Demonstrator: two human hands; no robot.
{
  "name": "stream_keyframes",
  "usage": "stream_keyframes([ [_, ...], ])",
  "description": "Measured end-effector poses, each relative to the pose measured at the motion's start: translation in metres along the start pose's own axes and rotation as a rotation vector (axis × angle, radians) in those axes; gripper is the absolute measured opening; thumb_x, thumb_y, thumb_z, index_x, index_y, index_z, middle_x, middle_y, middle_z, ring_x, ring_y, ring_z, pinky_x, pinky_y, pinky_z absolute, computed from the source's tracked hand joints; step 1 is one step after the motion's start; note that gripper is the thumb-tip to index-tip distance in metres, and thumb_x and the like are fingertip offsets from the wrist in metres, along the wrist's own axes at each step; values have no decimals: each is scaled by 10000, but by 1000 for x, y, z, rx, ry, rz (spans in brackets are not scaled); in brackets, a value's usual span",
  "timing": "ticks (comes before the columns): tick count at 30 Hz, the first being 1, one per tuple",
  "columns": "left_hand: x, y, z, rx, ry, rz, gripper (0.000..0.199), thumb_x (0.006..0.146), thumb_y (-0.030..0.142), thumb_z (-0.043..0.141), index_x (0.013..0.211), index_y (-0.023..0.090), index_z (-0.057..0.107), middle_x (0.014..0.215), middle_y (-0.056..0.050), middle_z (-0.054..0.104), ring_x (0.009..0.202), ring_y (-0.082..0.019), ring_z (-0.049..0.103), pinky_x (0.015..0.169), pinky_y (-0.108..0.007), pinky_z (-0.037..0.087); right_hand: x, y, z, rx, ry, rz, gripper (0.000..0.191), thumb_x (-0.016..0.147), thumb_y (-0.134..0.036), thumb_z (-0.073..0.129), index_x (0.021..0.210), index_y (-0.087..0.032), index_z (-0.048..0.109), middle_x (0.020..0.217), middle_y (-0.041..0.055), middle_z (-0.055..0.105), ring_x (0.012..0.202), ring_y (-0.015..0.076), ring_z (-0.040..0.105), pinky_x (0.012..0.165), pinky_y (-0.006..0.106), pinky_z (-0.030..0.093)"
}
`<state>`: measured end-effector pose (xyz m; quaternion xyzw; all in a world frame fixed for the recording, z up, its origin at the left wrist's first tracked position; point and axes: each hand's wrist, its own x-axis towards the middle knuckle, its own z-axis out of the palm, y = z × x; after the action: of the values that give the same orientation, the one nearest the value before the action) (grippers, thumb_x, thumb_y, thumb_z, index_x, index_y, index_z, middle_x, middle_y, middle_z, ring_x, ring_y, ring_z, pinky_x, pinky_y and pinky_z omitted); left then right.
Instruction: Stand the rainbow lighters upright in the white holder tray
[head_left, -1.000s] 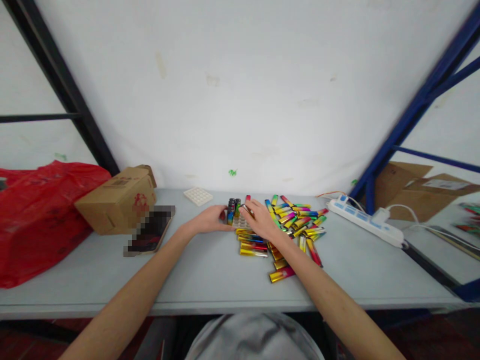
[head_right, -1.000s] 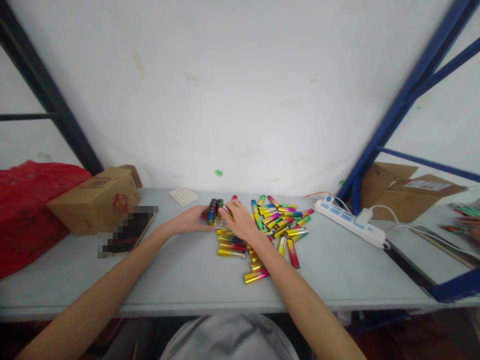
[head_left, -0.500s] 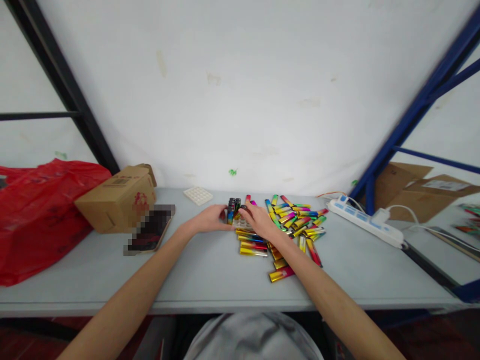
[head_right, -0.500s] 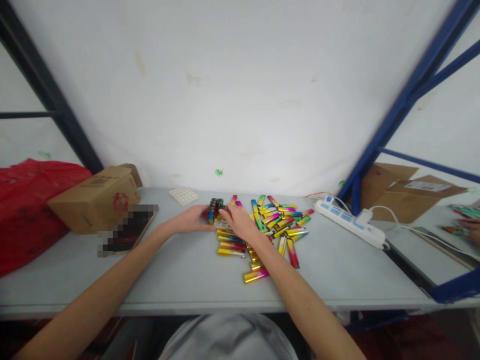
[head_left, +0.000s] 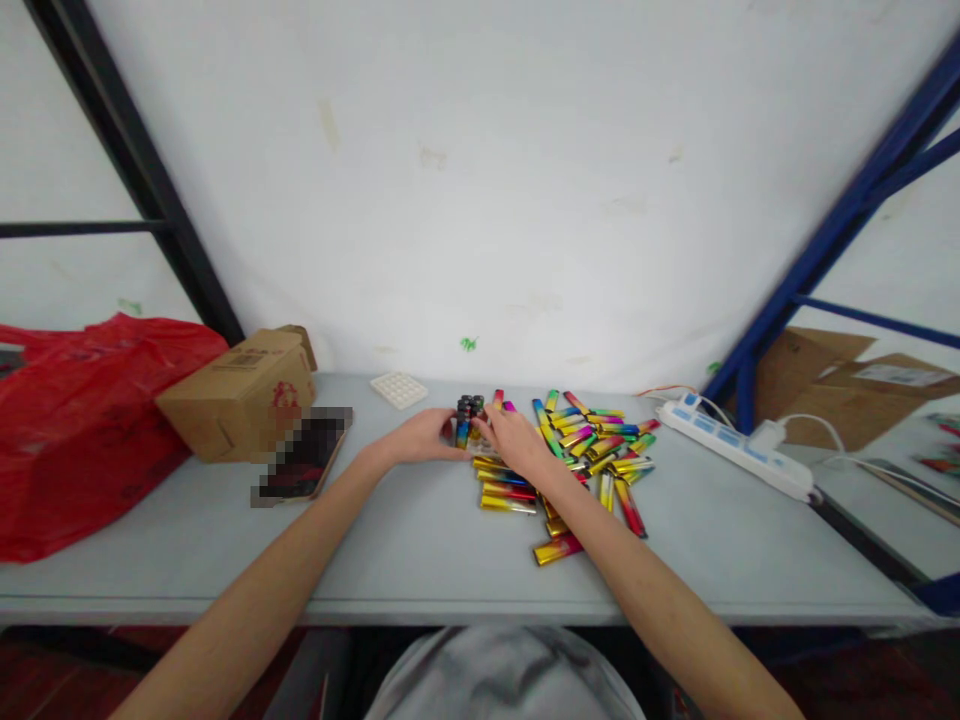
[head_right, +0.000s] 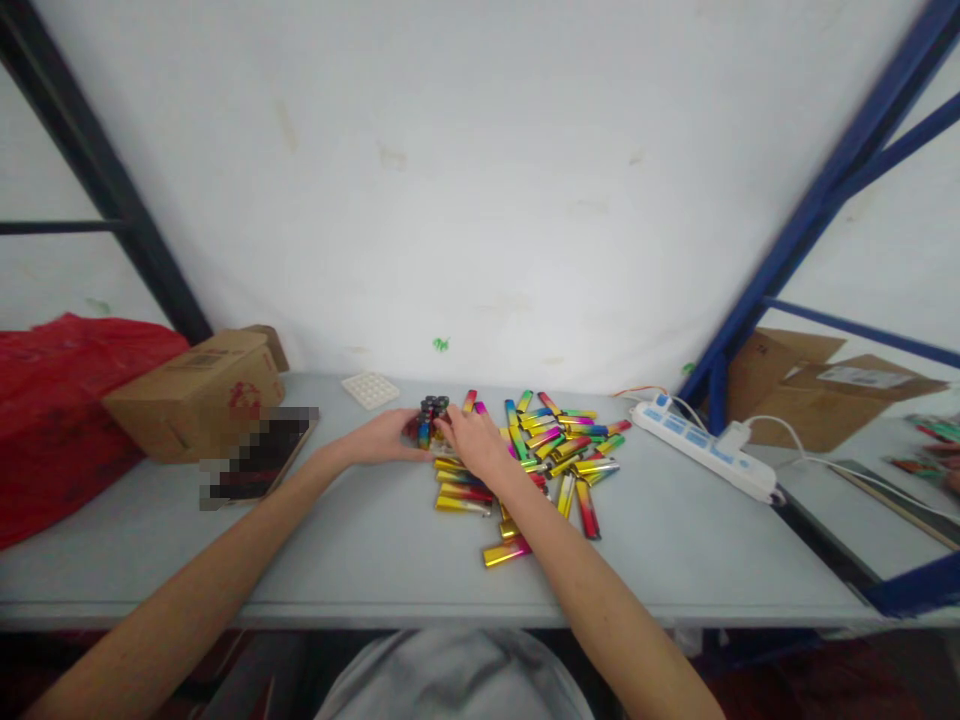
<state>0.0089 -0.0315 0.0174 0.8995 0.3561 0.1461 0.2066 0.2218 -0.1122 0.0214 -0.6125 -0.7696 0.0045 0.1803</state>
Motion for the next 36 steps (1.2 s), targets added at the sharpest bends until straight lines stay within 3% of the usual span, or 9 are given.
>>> stream_keyframes([
  [4, 0, 0, 0, -24, -7, 9, 690, 711, 713, 813, 1125, 170, 712, 967, -65, 756, 843, -271, 675, 729, -329, 471, -5, -3, -12, -5, 5, -15, 297, 1161, -416, 475, 1215, -174, 638, 1132, 153, 774, 1022, 258, 736, 891, 340, 489],
  [7, 0, 0, -1, -40, -4, 1, 694, 706, 732, 814, 1109, 175, 717, 969, -65, 765, 840, -266, 678, 725, -325, 476, -14, 6, -27, 64, -2, -74, 261, 1145, -382, 536, 1141, -162, 677, 1041, 114, 774, 973, 227, 714, 878, 320, 475],
  [12, -1, 0, 0, -18, -15, 12, 708, 724, 744, 798, 1106, 154, 711, 998, -87, 767, 852, -272, 678, 742, -340, 483, -27, 24, -50, 251, -248, -214, 163, 1035, -291, 716, 928, -176, 759, 850, 43, 757, 790, 182, 676, 770, 281, 467],
  [16, 0, 0, 1, 6, -6, -5, 755, 704, 791, 786, 1101, 155, 696, 991, -92, 759, 856, -283, 682, 739, -350, 483, -29, 30, -50, 303, -414, -154, 111, 906, -242, 847, 966, -184, 772, 848, 17, 762, 750, 171, 673, 685, 255, 446],
  [20, 0, 0, 0, 4, -16, -5, 736, 712, 786, 783, 1097, 166, 689, 984, -82, 757, 858, -281, 689, 728, -337, 474, -27, 33, -44, 240, -352, -133, 155, 878, -251, 876, 953, -186, 757, 861, 18, 750, 780, 172, 659, 703, 259, 431],
  [30, 0, 2, 1, -10, 3, -21, 714, 715, 784, 780, 1083, 179, 690, 971, -68, 770, 859, -278, 696, 712, -322, 470, -28, 23, -40, 141, -348, -266, 141, 881, -225, 860, 879, -195, 722, 874, 21, 713, 789, 183, 621, 707, 267, 389],
  [33, -1, 2, 0, -16, 5, -16, 685, 721, 771, 774, 1061, 182, 691, 953, -64, 760, 846, -274, 691, 712, -322, 469, -30, 19, -42, 164, -275, -292, 109, 975, -252, 781, 960, -193, 690, 937, 35, 714, 836, 190, 624, 756, 276, 408],
  [36, -1, 3, -1, -31, -1, -18, 686, 724, 764, 778, 1081, 184, 695, 956, -61, 758, 845, -273, 691, 717, -323, 472, -29, 21, -42, 206, -156, -220, 127, 1093, -317, 631, 1143, -202, 647, 939, 44, 718, 848, 205, 639, 793, 296, 432],
])
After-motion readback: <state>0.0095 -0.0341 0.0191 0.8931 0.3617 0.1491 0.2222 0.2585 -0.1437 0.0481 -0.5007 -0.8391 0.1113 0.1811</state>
